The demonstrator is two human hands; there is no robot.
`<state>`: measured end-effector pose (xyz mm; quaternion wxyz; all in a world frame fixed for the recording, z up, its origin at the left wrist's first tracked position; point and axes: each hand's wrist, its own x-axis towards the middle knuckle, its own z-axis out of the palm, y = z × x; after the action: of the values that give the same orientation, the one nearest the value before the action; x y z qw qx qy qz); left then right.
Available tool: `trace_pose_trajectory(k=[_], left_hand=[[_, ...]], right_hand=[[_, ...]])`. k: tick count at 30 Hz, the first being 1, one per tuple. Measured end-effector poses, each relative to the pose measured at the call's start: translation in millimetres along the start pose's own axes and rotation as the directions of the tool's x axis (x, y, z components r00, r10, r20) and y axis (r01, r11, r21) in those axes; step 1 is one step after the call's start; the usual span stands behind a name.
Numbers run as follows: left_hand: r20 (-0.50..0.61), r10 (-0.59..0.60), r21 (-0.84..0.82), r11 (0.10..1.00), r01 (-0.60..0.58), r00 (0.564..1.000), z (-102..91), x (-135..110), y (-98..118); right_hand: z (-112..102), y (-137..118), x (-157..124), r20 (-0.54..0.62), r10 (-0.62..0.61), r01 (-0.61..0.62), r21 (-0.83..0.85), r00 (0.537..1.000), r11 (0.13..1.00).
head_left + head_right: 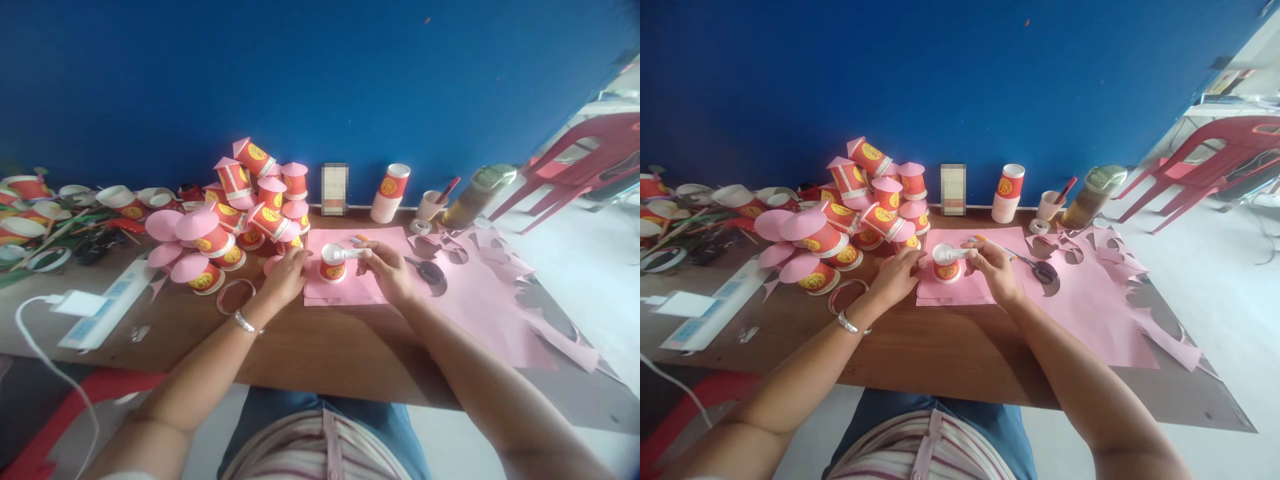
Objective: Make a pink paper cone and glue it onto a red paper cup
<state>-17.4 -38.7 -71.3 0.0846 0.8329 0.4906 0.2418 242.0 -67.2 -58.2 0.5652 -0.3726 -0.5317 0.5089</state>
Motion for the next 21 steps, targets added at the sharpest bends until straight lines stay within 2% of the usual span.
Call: trace_pose_trajectory(k=[3,5,8,11,15,17,21], left_hand=[[-0.110,0.042,-0.153,0.987,-0.058,0.993,-8.7,0,11],[-0.178,0.064,-0.318,0.941,-0.119,0.982,-13.7,-1,21],[-0.161,0.040,-0.564,0.816,-0.126,0.986,-14.6,-6,36],[-0.158,0.001,-0.686,0.719,-0.110,0.988,-9.3,-10,46],[-0.197,-0.023,-0.727,0.674,-0.130,0.980,-4.0,-13,49],[-0.245,-0.015,-0.684,0.711,-0.162,0.969,-4.3,-14,50],[-0.353,0.080,-0.511,0.818,-0.264,0.932,-9.0,-16,54]], right_hand=[[3,-2,-1,0.011,0.008,-0.008,0.016,1.000,1.000],[7,-5,-2,0.035,0.009,-0.009,0.028,0.999,1.000],[13,-10,-4,0.101,0.028,-0.032,0.037,0.994,0.999],[18,-13,-6,0.146,0.071,-0.076,0.031,0.987,0.997],[19,-14,-9,0.172,0.082,-0.080,-0.024,0.982,0.997],[18,-15,-10,0.190,0.089,-0.078,-0.064,0.978,0.995],[16,-15,-13,0.254,0.116,-0.075,-0.164,0.960,0.984]])
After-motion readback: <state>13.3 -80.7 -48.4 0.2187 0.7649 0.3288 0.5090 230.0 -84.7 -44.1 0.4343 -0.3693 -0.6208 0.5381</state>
